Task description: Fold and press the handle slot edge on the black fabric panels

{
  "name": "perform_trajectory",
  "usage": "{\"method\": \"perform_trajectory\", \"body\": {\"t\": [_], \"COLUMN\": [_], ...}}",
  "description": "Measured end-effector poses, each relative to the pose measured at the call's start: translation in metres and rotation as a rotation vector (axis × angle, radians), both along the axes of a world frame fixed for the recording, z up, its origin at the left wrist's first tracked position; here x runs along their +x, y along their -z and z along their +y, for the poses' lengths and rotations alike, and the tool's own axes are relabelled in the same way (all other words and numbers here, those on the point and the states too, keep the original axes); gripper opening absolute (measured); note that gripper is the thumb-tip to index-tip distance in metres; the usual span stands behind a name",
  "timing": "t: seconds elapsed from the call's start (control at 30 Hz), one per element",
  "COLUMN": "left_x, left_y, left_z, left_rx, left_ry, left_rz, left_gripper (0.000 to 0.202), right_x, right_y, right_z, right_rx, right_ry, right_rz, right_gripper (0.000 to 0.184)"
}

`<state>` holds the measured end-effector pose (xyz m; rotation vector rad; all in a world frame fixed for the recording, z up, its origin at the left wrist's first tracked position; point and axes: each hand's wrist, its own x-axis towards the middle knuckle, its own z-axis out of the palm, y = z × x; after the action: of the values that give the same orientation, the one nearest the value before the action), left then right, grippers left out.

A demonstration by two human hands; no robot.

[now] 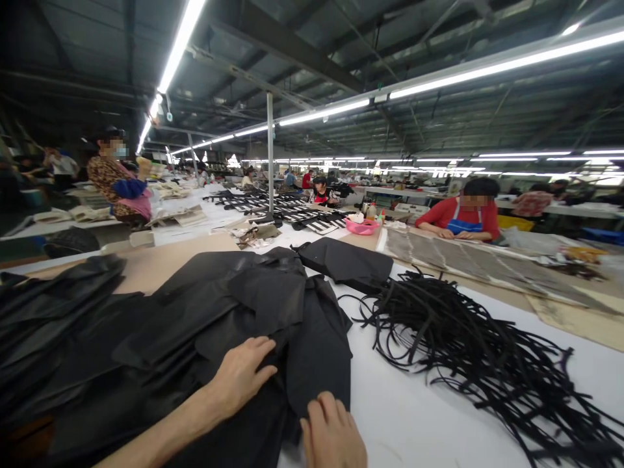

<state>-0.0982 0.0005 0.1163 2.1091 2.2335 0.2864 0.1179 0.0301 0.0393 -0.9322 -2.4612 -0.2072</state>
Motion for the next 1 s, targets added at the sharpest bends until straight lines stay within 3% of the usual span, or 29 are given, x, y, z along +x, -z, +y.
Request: {"method": "perform_trajectory", "body": {"t": [0.1,0.23,0.37,0.43,0.5,0.57,0.67,0.77,0.9,1.0], "left_x": [0.004,0.0,-0.005,-0.004,-0.002,-0.002,-0.004,-0.006,-0.006,-0.008], "left_y": [0.019,0.046,0.058,0.059,0.061,0.064,0.068,0.069,0.07,0.073], "left_z": [-0.013,-0.006,0.006,0.009,0.009,0.01,0.012,0.015,0.018,0.02], "left_rx": [-0.007,-0.014,0.015,0.056,0.074,0.027,-0.059,-0.09,-0.099,-0.093], "left_ry": [0.069,0.057,0.022,0.069,0.149,0.174,0.107,0.061,0.057,0.069], "left_rz": [0.018,0.092,0.193,0.279,0.33,0.309,0.253,0.222,0.206,0.216], "left_gripper": [0.035,0.048,0.053,0.057,0.063,0.072,0.08,0.081,0.08,0.078], "right_x": [-0.033,-0.065,-0.069,-0.063,-0.051,-0.032,0.009,0.055,0.113,0.15], "right_y": [-0.02,-0.023,-0.019,-0.023,-0.033,-0.045,-0.066,-0.083,-0.093,-0.087], "right_z": [-0.005,0.0,0.007,0.012,0.022,0.038,0.066,0.083,0.077,0.048], "right_rx": [-0.065,-0.065,-0.064,-0.098,-0.188,-0.339,-0.496,-0.505,-0.53,-0.685], "right_ry": [0.194,0.301,0.306,0.299,0.353,0.432,0.489,0.529,0.627,0.554], "right_rz": [-0.021,-0.097,-0.209,-0.203,-0.119,0.099,0.458,0.576,0.861,0.933], "right_gripper": [0.02,0.022,0.03,0.032,0.03,0.026,0.03,0.037,0.041,0.041]}}
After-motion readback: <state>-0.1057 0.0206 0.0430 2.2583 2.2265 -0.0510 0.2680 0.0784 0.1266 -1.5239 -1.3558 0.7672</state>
